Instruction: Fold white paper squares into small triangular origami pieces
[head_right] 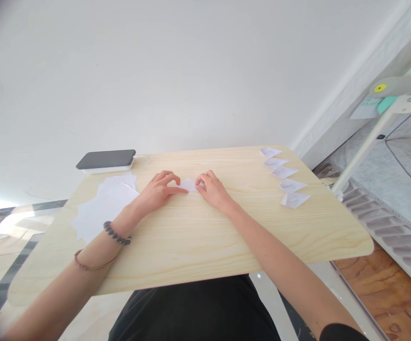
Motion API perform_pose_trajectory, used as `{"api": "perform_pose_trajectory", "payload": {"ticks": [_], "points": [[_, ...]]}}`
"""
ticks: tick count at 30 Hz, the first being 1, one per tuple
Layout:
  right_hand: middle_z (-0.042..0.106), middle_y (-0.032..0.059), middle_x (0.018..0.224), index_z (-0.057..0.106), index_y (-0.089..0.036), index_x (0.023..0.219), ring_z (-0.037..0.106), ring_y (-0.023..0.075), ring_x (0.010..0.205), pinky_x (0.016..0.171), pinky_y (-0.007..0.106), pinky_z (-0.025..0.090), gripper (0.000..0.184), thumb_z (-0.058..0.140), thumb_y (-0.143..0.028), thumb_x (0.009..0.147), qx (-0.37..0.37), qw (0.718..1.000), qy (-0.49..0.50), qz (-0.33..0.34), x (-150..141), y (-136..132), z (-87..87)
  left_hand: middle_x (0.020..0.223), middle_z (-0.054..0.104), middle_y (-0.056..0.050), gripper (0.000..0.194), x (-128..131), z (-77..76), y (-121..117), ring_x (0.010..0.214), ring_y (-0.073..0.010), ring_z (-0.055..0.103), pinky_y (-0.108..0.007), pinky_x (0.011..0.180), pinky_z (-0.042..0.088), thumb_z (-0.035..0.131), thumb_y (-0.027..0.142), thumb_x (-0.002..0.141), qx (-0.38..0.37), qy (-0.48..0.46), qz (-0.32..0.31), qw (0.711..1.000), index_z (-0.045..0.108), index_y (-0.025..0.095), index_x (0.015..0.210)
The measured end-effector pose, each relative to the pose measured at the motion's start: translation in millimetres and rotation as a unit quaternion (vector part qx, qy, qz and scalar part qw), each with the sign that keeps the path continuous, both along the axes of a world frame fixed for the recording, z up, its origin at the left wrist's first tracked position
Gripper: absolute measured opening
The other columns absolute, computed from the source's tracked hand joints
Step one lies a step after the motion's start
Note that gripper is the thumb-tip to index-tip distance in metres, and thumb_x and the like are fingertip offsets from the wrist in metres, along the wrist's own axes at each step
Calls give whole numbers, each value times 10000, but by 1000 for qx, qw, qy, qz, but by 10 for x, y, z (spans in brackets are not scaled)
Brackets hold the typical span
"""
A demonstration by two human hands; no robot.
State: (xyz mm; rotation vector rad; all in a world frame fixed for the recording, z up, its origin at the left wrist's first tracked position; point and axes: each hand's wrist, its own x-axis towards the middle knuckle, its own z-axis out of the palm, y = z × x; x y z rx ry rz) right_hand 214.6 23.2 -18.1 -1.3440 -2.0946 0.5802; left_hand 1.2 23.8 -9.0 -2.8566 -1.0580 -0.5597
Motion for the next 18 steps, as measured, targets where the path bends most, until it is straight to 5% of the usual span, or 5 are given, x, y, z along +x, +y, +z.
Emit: {"api": "perform_pose_trajectory", "payload": {"ticks": [18], "points": [[487,12,781,564,-176,758,472,96,666,658,232,382,71,500,-158,735,5,1000,11,4,3,11,18,854,610,-13,241,-240,48,79,932,-193,432,-348,802,367,523,138,767,-26,-48,28,998,699,293,718]]}}
